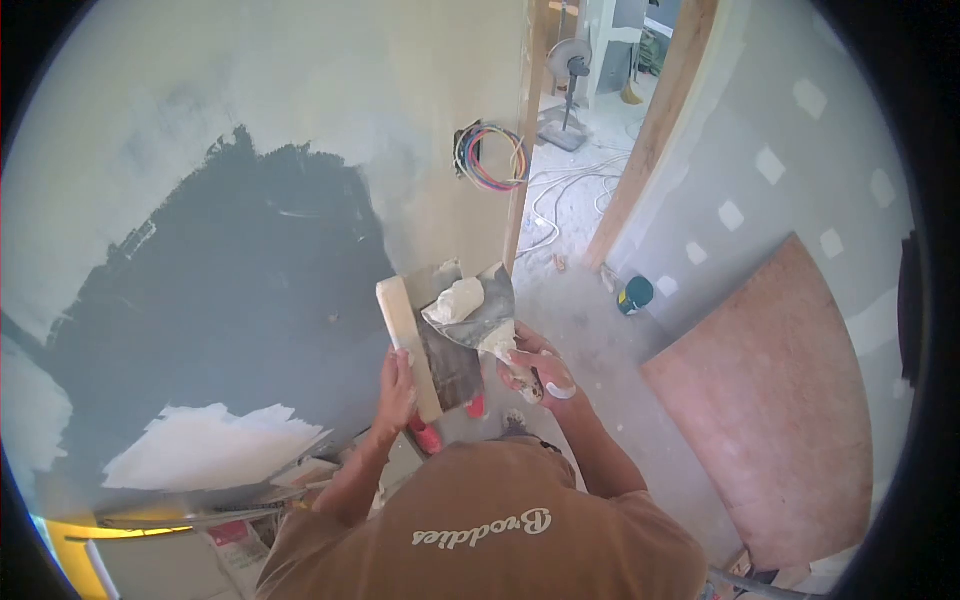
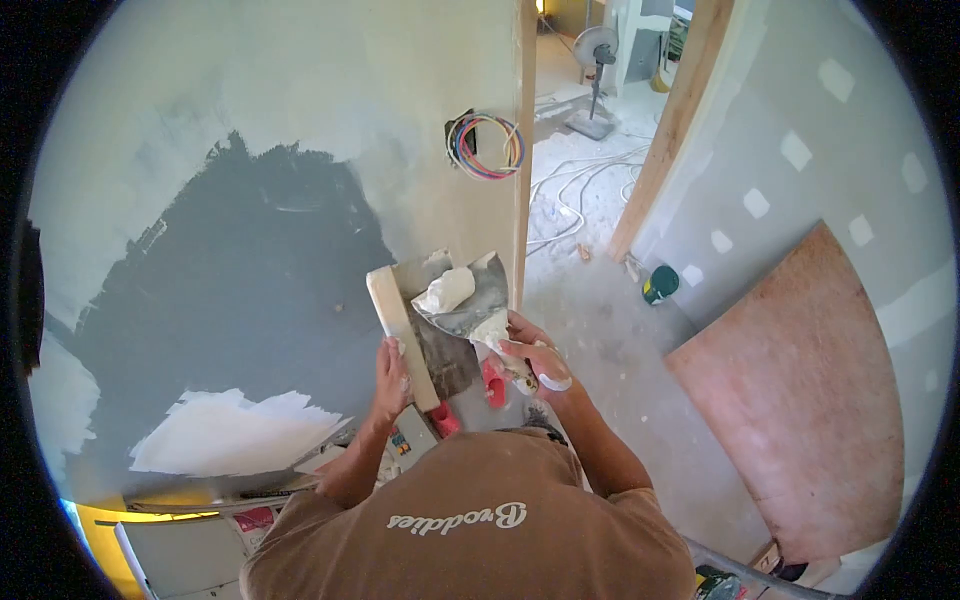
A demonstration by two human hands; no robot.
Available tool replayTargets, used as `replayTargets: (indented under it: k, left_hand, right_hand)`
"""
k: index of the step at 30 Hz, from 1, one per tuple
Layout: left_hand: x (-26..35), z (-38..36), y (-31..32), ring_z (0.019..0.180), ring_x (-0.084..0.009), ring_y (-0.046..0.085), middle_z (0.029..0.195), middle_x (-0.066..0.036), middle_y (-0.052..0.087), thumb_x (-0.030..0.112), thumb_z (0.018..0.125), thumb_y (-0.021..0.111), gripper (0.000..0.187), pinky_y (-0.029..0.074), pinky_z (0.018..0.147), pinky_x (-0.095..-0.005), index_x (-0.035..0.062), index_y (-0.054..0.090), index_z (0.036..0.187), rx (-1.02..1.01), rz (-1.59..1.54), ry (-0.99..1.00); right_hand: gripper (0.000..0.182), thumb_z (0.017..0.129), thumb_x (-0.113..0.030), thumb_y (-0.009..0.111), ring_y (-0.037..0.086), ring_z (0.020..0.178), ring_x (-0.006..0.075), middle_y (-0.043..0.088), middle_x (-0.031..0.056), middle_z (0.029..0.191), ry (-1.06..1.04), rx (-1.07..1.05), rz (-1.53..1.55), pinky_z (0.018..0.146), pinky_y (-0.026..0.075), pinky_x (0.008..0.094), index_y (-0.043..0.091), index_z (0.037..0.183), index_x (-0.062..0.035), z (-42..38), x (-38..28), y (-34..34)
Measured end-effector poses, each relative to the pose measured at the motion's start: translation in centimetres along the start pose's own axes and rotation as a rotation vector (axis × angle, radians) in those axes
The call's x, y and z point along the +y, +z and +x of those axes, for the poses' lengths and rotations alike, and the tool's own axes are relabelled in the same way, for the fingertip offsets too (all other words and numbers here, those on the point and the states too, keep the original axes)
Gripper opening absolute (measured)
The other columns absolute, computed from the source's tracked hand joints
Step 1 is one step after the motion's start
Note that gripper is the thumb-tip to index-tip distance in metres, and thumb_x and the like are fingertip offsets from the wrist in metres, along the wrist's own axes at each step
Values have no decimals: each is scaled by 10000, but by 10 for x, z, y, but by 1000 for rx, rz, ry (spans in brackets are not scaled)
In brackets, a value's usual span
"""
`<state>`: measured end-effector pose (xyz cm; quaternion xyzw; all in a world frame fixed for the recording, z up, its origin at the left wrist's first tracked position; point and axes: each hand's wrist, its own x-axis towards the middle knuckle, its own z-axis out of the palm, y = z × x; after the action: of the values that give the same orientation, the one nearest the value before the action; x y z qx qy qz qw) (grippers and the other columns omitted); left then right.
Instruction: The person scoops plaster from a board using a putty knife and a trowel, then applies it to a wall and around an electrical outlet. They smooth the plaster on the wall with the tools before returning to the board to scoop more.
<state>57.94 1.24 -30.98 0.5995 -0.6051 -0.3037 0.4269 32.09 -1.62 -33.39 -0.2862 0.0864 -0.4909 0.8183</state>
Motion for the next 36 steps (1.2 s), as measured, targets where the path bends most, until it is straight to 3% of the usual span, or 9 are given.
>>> replayTargets:
  k: [2, 4, 6, 14, 18, 20, 24, 33, 36]
  left_hand:
    - [-7, -2, 8, 968, -220, 588, 1097, -101, 588, 464, 1053, 381, 527, 504, 861, -384, 34, 475, 1341, 61, -690, -333]
    - [0, 0, 11, 969, -217, 619, 1133, -94, 603, 519, 1034, 383, 548, 540, 843, -376, 70, 489, 1331, 33, -769, -337]
    - [-6, 5, 12, 1031, -226, 633, 1202, -102, 609, 504, 1039, 376, 548, 547, 895, -381, 70, 470, 1361, -123, -980, -516]
    - [-21, 28, 2, 1086, -184, 613, 1237, -73, 600, 473, 1032, 430, 535, 548, 900, -378, 70, 459, 1383, -248, -1021, -619]
    - [1, 22, 6, 1061, -249, 627, 1157, -118, 628, 590, 995, 408, 653, 530, 949, -396, 63, 450, 1379, -68, -957, -418]
    - [5, 25, 3, 1019, -232, 623, 1113, -97, 626, 589, 996, 411, 634, 536, 904, -378, 73, 458, 1361, 8, -893, -411]
    - [2, 22, 6, 864, -176, 593, 969, -35, 593, 574, 1007, 409, 562, 528, 751, -336, 96, 485, 1292, 100, -797, -352]
    - [-36, 4, 17, 1112, -178, 546, 1226, -73, 533, 551, 1027, 374, 619, 474, 952, -362, 62, 399, 1405, -66, -639, -382]
    - [-15, 2, 19, 957, -173, 577, 1092, -51, 565, 625, 986, 399, 667, 520, 800, -358, 84, 448, 1372, 13, -743, -496]
  right_hand:
    - [428, 891, -87, 644, 578, 661, 145, 587, 82, 960, -64, 37, -122, 514, 433, 269, 489, 1279, 4, 1, -10, 3]
    - [394, 899, -54, 629, 594, 708, 163, 590, 89, 978, -124, 76, -246, 549, 459, 291, 504, 1269, 1, 1, -17, 7]
    - [365, 893, 30, 597, 609, 813, 205, 594, 109, 1028, -623, 107, -1170, 644, 500, 330, 560, 1252, -25, -3, -19, 16]
    - [823, 708, 77, 610, 623, 909, 284, 493, 96, 1289, -501, 69, -1930, 729, 539, 379, 510, 1419, -326, -31, -16, -22]
    - [677, 782, 72, 602, 616, 828, 232, 551, 82, 1197, -419, 242, -1814, 684, 522, 348, 539, 1381, -237, -46, -23, -45]
    - [445, 863, 17, 607, 595, 771, 161, 597, 60, 1042, -241, 384, -856, 641, 492, 304, 561, 1290, -98, -54, -12, -80]
    - [310, 915, -92, 630, 589, 736, 123, 601, 51, 929, 78, 289, -272, 643, 497, 267, 557, 1199, 10, -77, -32, -21]
    - [454, 910, -99, 640, 588, 734, 119, 617, 54, 975, 197, 95, -53, 629, 517, 268, 494, 1323, 19, -40, 3, -27]
    - [464, 895, -106, 647, 588, 730, 120, 619, 60, 999, 231, 46, -103, 623, 507, 264, 502, 1318, 15, -37, -9, -39]
